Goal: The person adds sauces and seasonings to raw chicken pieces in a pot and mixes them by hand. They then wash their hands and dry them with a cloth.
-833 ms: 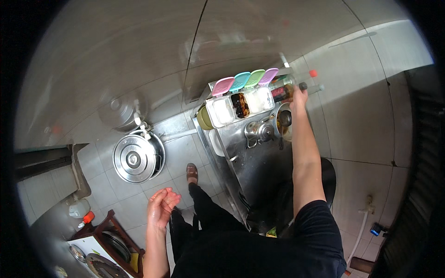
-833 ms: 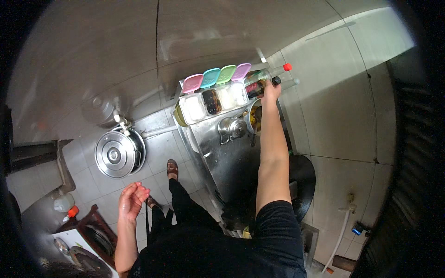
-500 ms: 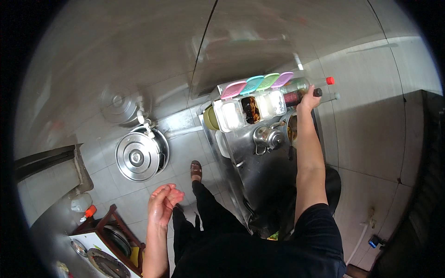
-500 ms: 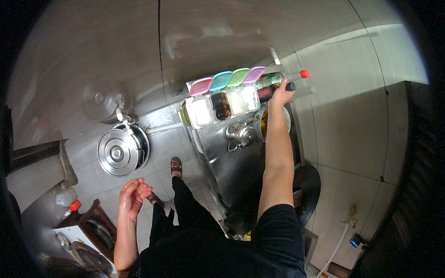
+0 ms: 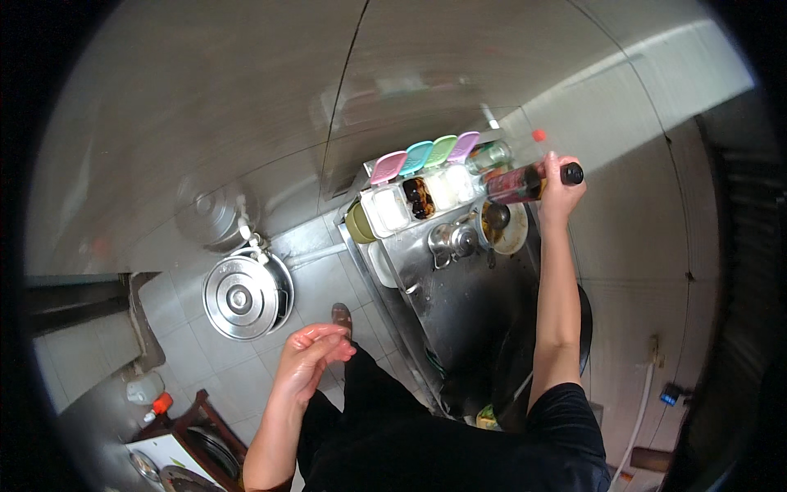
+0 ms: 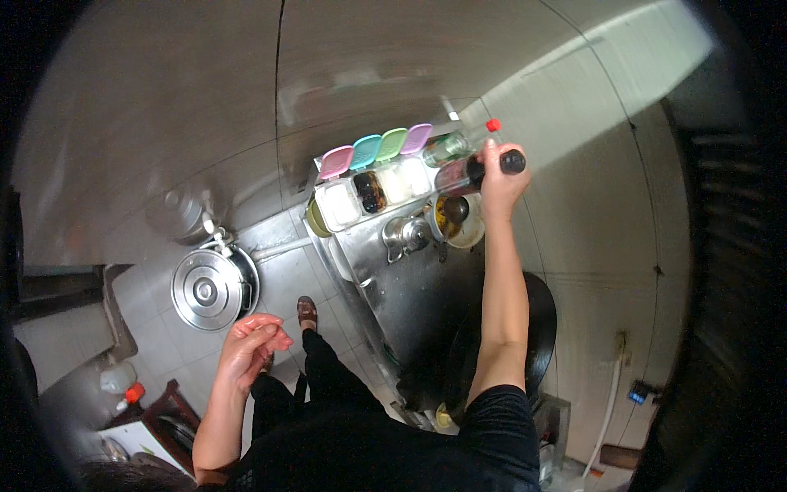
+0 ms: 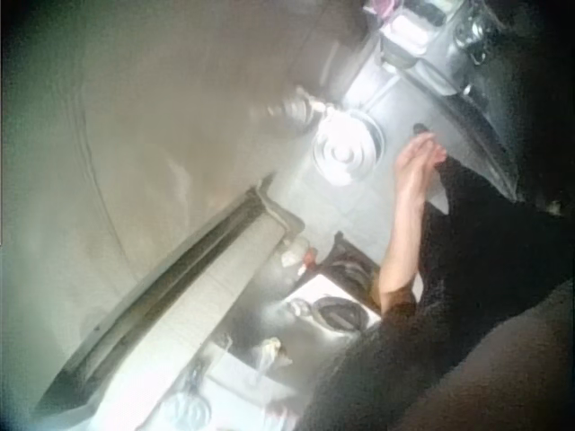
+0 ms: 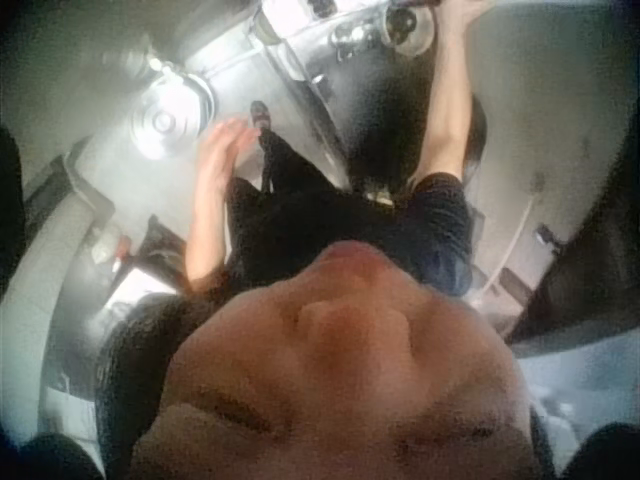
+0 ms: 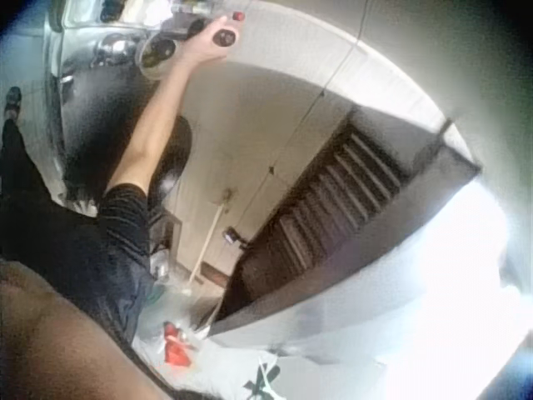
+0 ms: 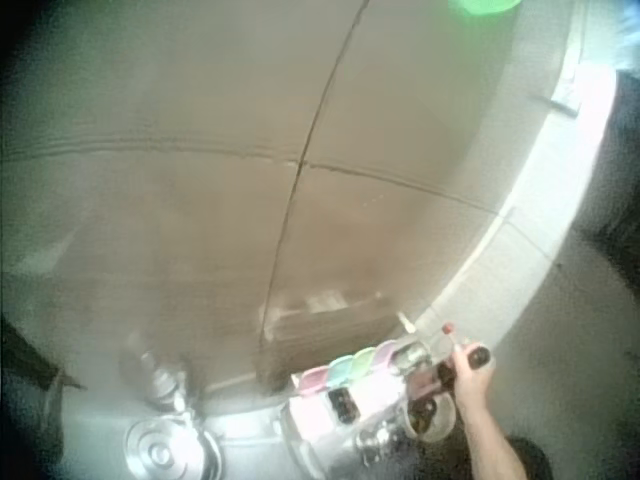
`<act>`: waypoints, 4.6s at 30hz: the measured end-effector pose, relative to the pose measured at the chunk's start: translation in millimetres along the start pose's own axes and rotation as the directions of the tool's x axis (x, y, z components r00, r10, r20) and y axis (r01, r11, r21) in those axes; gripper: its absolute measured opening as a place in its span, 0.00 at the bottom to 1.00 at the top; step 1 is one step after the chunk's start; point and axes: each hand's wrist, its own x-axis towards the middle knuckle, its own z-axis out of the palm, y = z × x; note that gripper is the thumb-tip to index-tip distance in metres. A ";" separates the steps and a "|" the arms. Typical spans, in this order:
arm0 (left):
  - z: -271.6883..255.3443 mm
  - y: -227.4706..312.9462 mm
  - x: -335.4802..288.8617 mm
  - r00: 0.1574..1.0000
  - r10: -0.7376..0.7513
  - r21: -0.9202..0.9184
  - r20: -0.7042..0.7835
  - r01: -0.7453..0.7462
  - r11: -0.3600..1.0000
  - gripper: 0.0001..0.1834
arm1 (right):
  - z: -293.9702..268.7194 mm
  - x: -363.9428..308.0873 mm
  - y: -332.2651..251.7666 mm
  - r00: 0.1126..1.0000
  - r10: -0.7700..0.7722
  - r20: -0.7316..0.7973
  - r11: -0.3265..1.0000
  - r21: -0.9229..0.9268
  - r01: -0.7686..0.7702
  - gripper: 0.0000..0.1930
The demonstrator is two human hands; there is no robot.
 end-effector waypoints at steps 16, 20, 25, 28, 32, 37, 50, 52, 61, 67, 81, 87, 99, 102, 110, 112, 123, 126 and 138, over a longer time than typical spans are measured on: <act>87.7 -74.1 -183.2 0.554 -0.263 0.613 0.790 -0.718 0.330 0.11 | -128.5 -411.3 -314.9 0.812 0.460 0.359 0.888 -0.208 -0.411 0.09; 85.0 -146.0 -219.0 0.443 -0.494 0.638 0.748 -0.684 0.354 0.16 | -181.6 -505.5 -352.1 0.851 0.501 0.160 0.806 -0.444 -0.391 0.10; 109.4 -243.6 -268.1 0.249 -0.743 0.613 0.622 -0.745 0.264 0.16 | -252.8 -600.4 -395.7 0.800 0.600 -0.001 0.641 -0.597 -0.482 0.13; 128.6 -313.0 -314.8 0.094 -0.827 0.452 0.554 -0.868 0.204 0.19 | -302.9 -661.6 -423.3 0.806 0.574 -0.146 0.609 -0.582 -0.539 0.12; 147.4 -431.7 -388.0 -0.088 -0.864 0.278 0.495 -0.926 0.254 0.23 | -387.0 -751.9 -453.9 0.746 0.563 -0.355 0.540 -0.525 -0.658 0.13; 167.5 -554.7 -458.1 -0.207 -0.932 0.364 0.299 -0.878 0.312 0.23 | -482.4 -837.7 -478.2 0.679 0.542 -0.494 0.455 -0.506 -0.732 0.15; 237.2 -748.6 -545.1 -0.509 -0.848 0.176 0.150 -0.830 0.530 0.24 | -635.8 -914.9 -510.3 0.538 0.410 -0.736 0.429 -0.365 -0.826 0.14; 251.0 -772.1 -538.2 -0.545 -0.834 0.233 0.083 -0.804 0.548 0.24 | -653.1 -912.7 -505.1 0.493 0.459 -0.740 0.320 -0.380 -0.868 0.14; 293.4 -817.7 -525.9 -0.592 -0.784 0.137 0.186 -0.775 0.618 0.21 | -719.0 -898.6 -472.2 0.329 0.493 -0.805 0.191 -0.269 -0.944 0.16; 314.9 -838.4 -521.1 -0.531 -0.797 0.229 0.287 -0.770 0.595 0.21 | -763.1 -895.7 -459.0 0.481 0.465 -0.744 0.440 -0.277 -0.854 0.16; 313.9 -879.4 -547.1 -0.353 -0.933 0.749 0.074 -0.597 0.286 0.23 | -814.8 -917.3 -480.0 0.539 0.603 -0.588 0.415 -0.345 -0.842 0.17; 298.4 -873.1 -579.1 -0.511 -0.770 -0.091 0.382 -0.850 0.519 0.23 | -828.4 -938.5 -468.4 0.465 0.633 -0.619 0.402 -0.250 -0.881 0.14; 299.0 -889.4 -476.1 0.141 -0.967 0.923 0.214 0.294 0.247 0.24 | -837.4 -916.4 -442.2 0.526 0.756 -0.389 0.577 0.016 -0.817 0.13; 289.1 -892.2 -469.8 0.092 -0.952 0.832 0.291 0.468 0.299 0.26 | -837.8 -900.3 -426.7 0.545 0.786 -0.291 0.573 0.013 -0.819 0.13; 282.0 -899.9 -464.2 0.194 -0.946 0.726 0.260 0.606 0.324 0.25 | -836.6 -871.9 -392.1 0.442 0.878 -0.181 0.473 0.197 -0.859 0.09; 277.3 -902.5 -460.9 0.187 -0.937 0.712 0.295 0.611 0.346 0.25 | -838.3 -870.8 -385.9 0.331 0.936 -0.119 0.350 0.226 -0.909 0.18; 247.2 -912.5 -451.2 0.255 -0.932 0.627 0.259 0.689 0.363 0.27 | -843.6 -878.4 -370.6 0.238 0.969 0.065 0.221 0.197 -0.955 0.11; 239.7 -916.6 -451.3 0.284 -0.924 0.582 0.256 0.718 0.382 0.27 | -847.9 -876.4 -372.4 0.203 0.975 0.086 0.182 0.204 -0.962 0.09; 240.3 -922.2 -447.8 0.416 -0.883 0.458 0.219 0.755 0.469 0.21 | -859.4 -857.6 -364.3 0.074 0.983 0.167 0.079 -0.019 -0.997 0.14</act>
